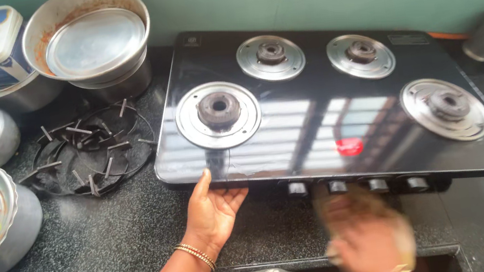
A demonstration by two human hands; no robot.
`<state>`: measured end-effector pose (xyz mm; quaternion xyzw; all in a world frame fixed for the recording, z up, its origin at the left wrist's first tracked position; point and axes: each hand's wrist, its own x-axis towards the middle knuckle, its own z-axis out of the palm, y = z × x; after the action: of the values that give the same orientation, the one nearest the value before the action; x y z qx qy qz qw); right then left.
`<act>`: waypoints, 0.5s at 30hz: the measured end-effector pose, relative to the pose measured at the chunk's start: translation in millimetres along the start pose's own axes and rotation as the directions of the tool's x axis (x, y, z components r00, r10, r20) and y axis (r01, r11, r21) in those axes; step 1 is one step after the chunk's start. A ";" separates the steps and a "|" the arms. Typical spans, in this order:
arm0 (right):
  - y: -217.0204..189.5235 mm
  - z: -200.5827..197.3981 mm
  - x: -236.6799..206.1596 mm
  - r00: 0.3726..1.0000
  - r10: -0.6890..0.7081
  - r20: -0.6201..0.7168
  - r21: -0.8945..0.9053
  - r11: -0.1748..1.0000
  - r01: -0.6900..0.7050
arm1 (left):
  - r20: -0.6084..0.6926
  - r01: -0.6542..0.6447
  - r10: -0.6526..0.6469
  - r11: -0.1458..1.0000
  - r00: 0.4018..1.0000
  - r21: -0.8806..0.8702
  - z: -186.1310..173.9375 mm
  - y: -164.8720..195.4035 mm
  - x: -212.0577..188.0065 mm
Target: The person scrubs a black glass gas stove top with a green sponge, then wipes it with a cloth. They repeatedly rinse the cloth in a metal bowl of water and continue wiping the stove surface and burners until the surface appears clean and shiny.
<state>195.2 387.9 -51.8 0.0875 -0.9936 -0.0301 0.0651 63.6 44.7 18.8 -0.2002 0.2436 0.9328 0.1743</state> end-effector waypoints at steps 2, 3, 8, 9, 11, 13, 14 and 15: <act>-37.9 -11.5 4.3 0.991 -0.129 -0.046 0.087 0.987 0.132 | -0.004 0.030 -0.030 0.999 1.000 -0.043 -12.9 -9.2 4.4; -53.1 -20.5 3.9 0.980 -0.181 -0.084 0.143 0.971 0.192 | -0.009 0.044 -0.045 0.997 0.999 -0.065 -16.0 -16.5 3.1; -109.0 -34.1 16.4 0.866 -0.448 -0.222 0.230 0.839 0.493 | -0.040 0.099 -0.103 0.991 0.994 -0.094 -37.1 -29.5 10.0; -114.1 -34.2 16.6 0.844 -0.473 -0.253 0.212 0.824 0.526 | -0.030 0.112 -0.115 0.989 0.993 -0.093 -39.2 -30.5 11.7; -117.4 -33.0 16.0 0.823 -0.488 -0.293 0.204 0.809 0.552 | -0.034 0.127 -0.130 0.989 0.991 -0.081 -42.1 -33.0 14.2; -120.7 -28.6 17.2 0.823 -0.470 -0.318 0.231 0.804 0.548 | -0.020 0.143 -0.145 0.987 0.989 -0.070 -46.3 -34.3 16.9; -122.5 -26.4 18.4 0.836 -0.453 -0.308 0.253 0.809 0.531 | -0.006 0.153 -0.153 0.986 0.988 -0.067 -47.7 -35.3 20.2; -123.4 -25.4 19.8 0.848 -0.438 -0.298 0.275 0.812 0.516 | 0.007 0.160 -0.160 0.985 0.987 -0.063 -49.9 -33.8 22.4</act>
<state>200.3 261.8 -33.0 0.3479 -0.9151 0.1387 0.1491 73.1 51.4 -44.5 -0.2234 0.1968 0.9234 0.2424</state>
